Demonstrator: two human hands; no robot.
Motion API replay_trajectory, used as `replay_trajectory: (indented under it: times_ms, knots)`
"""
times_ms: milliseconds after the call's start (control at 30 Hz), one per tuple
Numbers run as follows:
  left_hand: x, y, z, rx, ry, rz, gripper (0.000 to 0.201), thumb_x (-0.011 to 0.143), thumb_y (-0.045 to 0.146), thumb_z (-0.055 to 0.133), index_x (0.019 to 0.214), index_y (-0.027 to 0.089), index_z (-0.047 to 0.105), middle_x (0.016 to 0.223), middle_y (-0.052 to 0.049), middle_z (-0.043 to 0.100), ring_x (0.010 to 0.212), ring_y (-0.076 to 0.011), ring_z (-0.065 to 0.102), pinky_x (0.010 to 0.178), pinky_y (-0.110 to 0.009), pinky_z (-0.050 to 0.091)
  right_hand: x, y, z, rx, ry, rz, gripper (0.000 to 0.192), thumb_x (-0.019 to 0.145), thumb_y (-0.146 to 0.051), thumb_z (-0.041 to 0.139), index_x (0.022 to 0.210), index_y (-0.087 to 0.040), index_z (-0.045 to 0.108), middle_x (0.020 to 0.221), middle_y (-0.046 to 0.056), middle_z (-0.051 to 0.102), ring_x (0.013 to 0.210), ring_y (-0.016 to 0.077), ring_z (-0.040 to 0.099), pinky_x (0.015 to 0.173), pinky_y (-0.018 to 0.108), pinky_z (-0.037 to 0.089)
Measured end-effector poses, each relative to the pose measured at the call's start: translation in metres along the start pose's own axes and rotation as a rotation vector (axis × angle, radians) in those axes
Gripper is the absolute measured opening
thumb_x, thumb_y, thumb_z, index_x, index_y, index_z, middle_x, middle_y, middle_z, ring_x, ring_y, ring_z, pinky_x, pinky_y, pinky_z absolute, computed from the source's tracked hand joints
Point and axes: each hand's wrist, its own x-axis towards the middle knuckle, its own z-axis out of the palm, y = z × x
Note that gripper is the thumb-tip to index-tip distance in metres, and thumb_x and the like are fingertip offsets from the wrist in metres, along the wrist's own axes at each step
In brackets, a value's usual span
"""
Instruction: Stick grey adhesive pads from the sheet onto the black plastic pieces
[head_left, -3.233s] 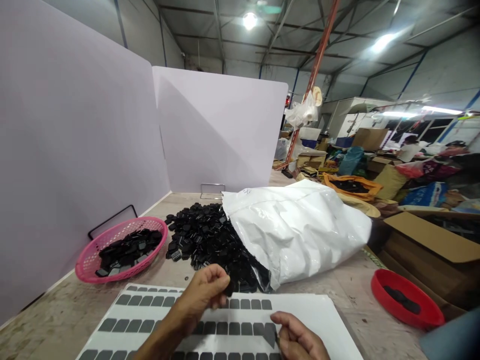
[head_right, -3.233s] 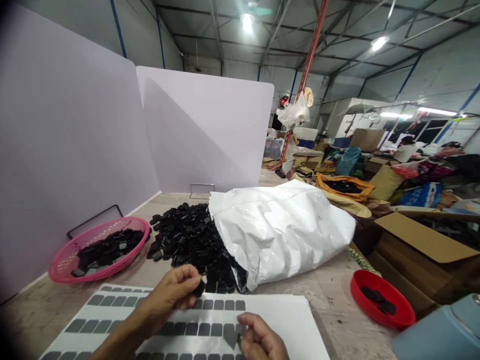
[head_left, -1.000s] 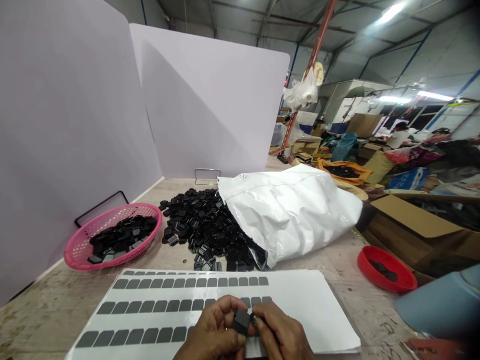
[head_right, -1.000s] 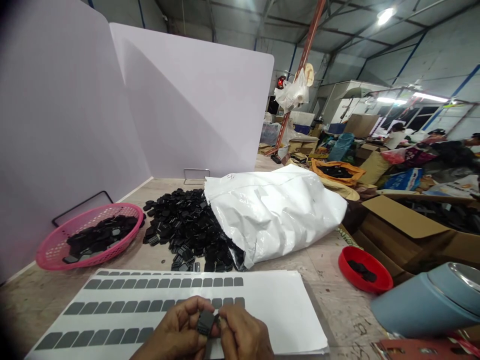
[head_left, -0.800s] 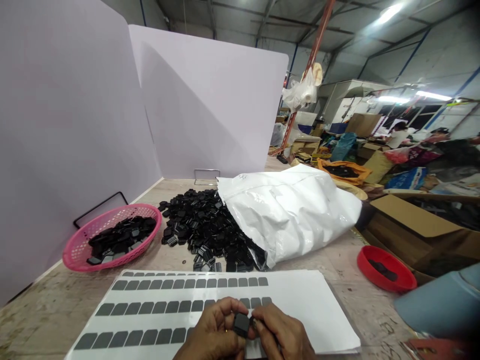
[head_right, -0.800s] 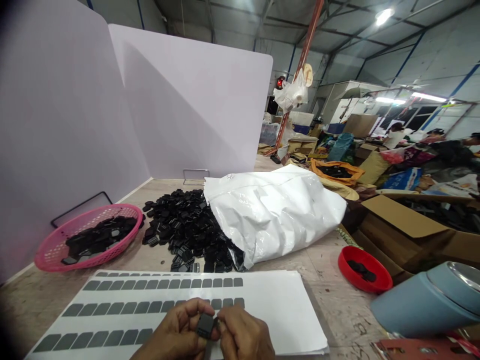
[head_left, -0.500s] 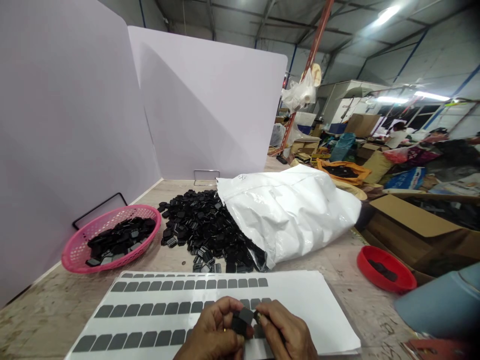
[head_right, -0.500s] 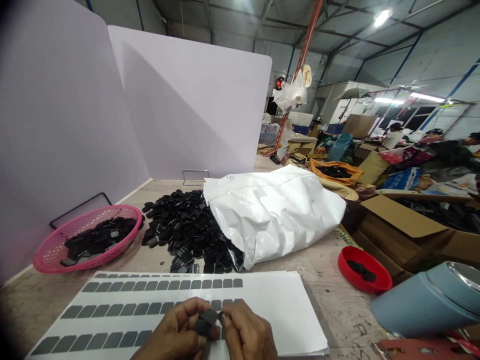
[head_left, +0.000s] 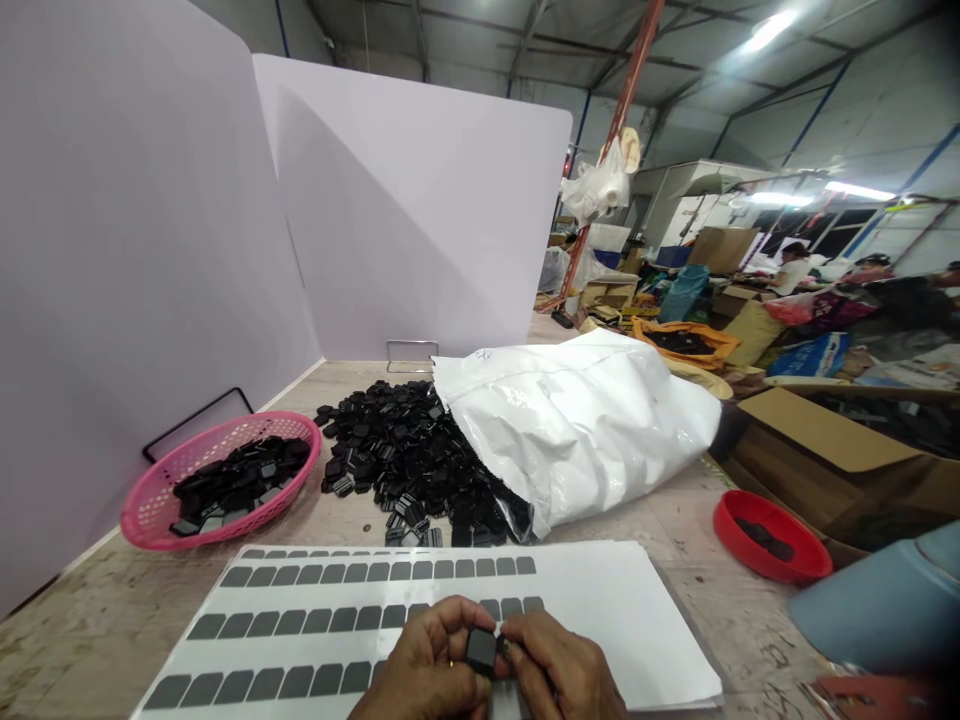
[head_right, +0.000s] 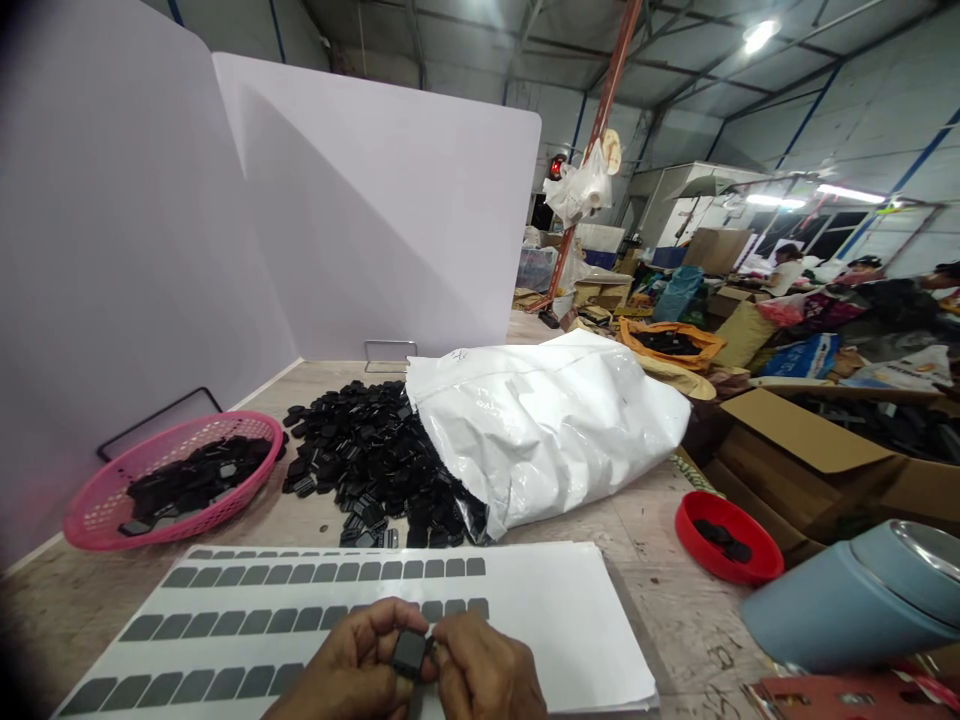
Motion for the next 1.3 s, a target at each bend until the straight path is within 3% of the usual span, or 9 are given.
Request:
replay_trajectory:
  times_ms: [233,333,433,533,733,900,1000,1100,1300]
  knots:
    - [-0.003,0.004,0.001,0.074,0.019,-0.015,0.041,0.051,0.007,0.064,0.089,0.017,0.053,0.083,-0.003,0.07,0.039,-0.0064,0.053,0.038,-0.017,0.031,0.003,-0.007,-0.009,-0.099,-0.065,-0.058,0.021,0.093,-0.016,0.037,0.09,-0.02,0.057,0.075,0.002,0.061,0.064,0.0147,0.059,0.058,0.023,0.041]
    - [-0.003,0.001,0.001,0.147,0.014,0.045,0.032,0.064,0.023,0.074,0.088,0.016,0.054,0.072,0.0,0.065,0.037,-0.0033,0.044,0.038,-0.017,0.027,0.003,-0.007,-0.008,-0.166,-0.06,-0.085,0.024,0.093,-0.016,0.036,0.088,-0.019,0.059,0.072,0.002,0.059,0.062,0.0154,0.058,0.056,0.024,0.039]
    - [-0.001,-0.002,0.006,0.183,0.014,0.111,0.025,0.076,0.036,0.069,0.085,0.016,0.056,0.057,0.006,0.052,0.039,-0.0026,0.036,0.038,-0.017,0.023,0.002,-0.008,-0.013,-0.158,-0.108,-0.025,0.026,0.095,-0.019,0.035,0.089,-0.02,0.06,0.074,0.002,0.059,0.065,0.0161,0.059,0.059,0.024,0.041]
    - [0.003,0.001,0.011,0.271,0.009,0.126,0.025,0.076,0.037,0.069,0.084,0.016,0.059,0.051,0.008,0.044,0.041,-0.0042,0.037,0.04,-0.017,0.028,-0.002,-0.007,-0.029,-0.105,-0.136,0.09,0.025,0.096,-0.022,0.036,0.089,-0.021,0.06,0.077,0.002,0.059,0.068,0.016,0.059,0.063,0.024,0.043]
    - [0.01,0.031,0.003,0.291,0.216,0.153,0.035,0.07,0.044,0.07,0.084,0.016,0.056,0.073,-0.004,0.068,0.037,-0.0051,0.046,0.037,-0.017,0.021,-0.024,0.017,-0.063,-0.287,0.038,0.292,0.023,0.098,-0.028,0.034,0.085,-0.024,0.054,0.078,0.0,0.061,0.07,0.0172,0.059,0.063,0.026,0.043]
    - [0.02,0.023,0.015,0.359,0.082,0.107,0.031,0.072,0.042,0.066,0.084,0.016,0.054,0.076,-0.003,0.067,0.037,-0.0047,0.047,0.037,-0.018,0.021,-0.023,0.016,-0.054,-0.492,-0.081,0.307,0.021,0.093,-0.018,0.034,0.084,-0.024,0.052,0.077,0.0,0.063,0.066,0.0194,0.063,0.058,0.03,0.04]
    - [0.029,0.009,0.026,0.482,0.01,0.112,0.021,0.079,0.036,0.059,0.083,0.016,0.055,0.058,0.005,0.055,0.038,-0.005,0.043,0.039,-0.018,0.024,-0.017,0.008,-0.045,-0.616,-0.168,0.282,0.021,0.087,-0.01,0.037,0.082,-0.023,0.052,0.074,0.001,0.063,0.061,0.0201,0.064,0.053,0.032,0.035]
    - [0.035,0.004,0.03,0.628,0.006,0.137,0.014,0.085,0.031,0.053,0.082,0.018,0.056,0.05,0.008,0.046,0.043,-0.0072,0.044,0.043,-0.018,0.03,-0.014,0.003,-0.043,-0.652,-0.19,0.255,0.022,0.084,-0.007,0.039,0.082,-0.023,0.053,0.073,0.0,0.062,0.06,0.0194,0.063,0.052,0.033,0.033]
    - [0.036,0.007,0.03,0.703,0.012,0.125,0.014,0.085,0.032,0.053,0.081,0.018,0.054,0.049,0.007,0.045,0.042,-0.0089,0.046,0.043,-0.019,0.031,-0.016,0.0,-0.049,-0.58,-0.257,0.316,0.021,0.086,-0.006,0.041,0.082,-0.023,0.052,0.075,-0.001,0.061,0.063,0.0184,0.061,0.057,0.031,0.034]
